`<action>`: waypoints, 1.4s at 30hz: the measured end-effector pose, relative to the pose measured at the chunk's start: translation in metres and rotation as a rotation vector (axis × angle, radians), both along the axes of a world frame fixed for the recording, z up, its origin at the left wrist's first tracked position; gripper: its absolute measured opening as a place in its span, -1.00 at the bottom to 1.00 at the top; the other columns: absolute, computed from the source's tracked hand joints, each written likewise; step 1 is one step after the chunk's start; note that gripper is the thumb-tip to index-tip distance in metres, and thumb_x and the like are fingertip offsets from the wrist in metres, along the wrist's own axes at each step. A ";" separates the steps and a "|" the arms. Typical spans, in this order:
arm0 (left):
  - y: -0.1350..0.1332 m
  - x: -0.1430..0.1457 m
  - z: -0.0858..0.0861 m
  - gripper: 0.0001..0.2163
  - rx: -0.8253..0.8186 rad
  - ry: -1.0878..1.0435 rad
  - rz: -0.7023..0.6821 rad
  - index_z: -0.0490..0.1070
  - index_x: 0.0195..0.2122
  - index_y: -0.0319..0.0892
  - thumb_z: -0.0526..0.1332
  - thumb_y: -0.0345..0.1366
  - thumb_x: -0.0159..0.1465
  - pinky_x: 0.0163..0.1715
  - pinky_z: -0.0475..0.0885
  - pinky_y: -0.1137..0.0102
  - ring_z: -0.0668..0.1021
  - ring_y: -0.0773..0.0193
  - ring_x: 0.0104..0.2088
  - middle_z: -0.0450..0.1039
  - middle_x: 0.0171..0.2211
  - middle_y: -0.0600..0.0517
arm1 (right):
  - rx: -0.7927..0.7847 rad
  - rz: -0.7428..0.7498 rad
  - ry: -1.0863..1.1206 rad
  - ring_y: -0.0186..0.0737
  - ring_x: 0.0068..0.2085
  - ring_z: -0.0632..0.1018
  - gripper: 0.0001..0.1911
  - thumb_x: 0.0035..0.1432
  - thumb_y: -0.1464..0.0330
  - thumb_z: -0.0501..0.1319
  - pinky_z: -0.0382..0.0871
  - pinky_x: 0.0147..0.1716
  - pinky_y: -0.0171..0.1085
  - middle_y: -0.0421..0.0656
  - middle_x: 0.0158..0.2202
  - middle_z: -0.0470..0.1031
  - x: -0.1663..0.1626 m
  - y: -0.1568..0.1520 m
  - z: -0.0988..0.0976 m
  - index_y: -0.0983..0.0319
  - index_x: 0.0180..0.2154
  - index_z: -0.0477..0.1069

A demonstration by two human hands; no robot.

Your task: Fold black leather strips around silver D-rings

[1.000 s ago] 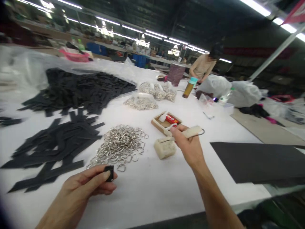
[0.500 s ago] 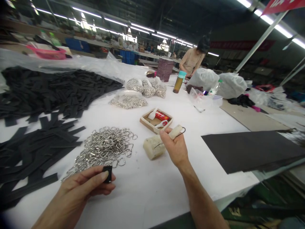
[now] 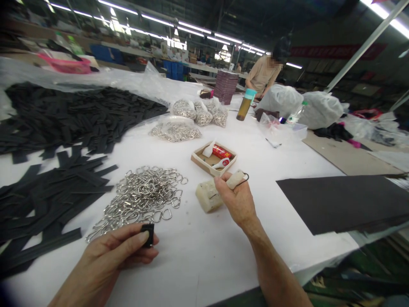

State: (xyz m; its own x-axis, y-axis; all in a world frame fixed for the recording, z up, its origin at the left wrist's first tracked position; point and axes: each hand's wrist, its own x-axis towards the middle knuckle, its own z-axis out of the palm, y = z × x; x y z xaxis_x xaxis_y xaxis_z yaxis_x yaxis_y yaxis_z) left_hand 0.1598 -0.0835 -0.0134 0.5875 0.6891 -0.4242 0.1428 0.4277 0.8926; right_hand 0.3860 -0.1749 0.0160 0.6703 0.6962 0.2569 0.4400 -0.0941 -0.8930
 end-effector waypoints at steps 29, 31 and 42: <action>-0.010 0.002 0.015 -0.90 -0.006 -0.145 -0.004 0.52 -0.44 -0.28 0.22 -0.38 0.13 -0.43 0.49 0.49 0.57 0.30 -0.49 0.55 -0.50 -0.02 | -0.037 0.289 0.284 -0.39 -0.64 0.11 -0.60 0.08 0.10 0.20 -0.11 -0.68 -0.33 -0.31 -0.71 0.10 -0.059 0.026 0.018 0.22 -0.60 0.23; -0.010 0.002 0.016 -0.90 -0.016 -0.158 0.000 0.52 -0.43 -0.28 0.22 -0.38 0.12 -0.43 0.49 0.49 0.57 0.30 -0.49 0.56 -0.48 -0.02 | -0.040 0.283 0.285 -0.39 -0.64 0.10 -0.59 0.07 0.09 0.20 -0.12 -0.68 -0.34 -0.31 -0.71 0.09 -0.060 0.026 0.016 0.22 -0.61 0.23; -0.005 0.001 0.009 -0.87 -0.095 -0.170 -0.016 0.49 -0.51 -0.29 0.24 -0.33 0.11 -0.54 0.44 0.53 0.52 0.36 -0.61 0.51 -0.61 0.00 | 0.038 0.314 0.371 -0.38 -0.61 0.11 -0.63 0.12 0.15 0.18 -0.08 -0.65 -0.33 -0.30 -0.69 0.08 -0.057 0.023 0.018 0.24 -0.59 0.26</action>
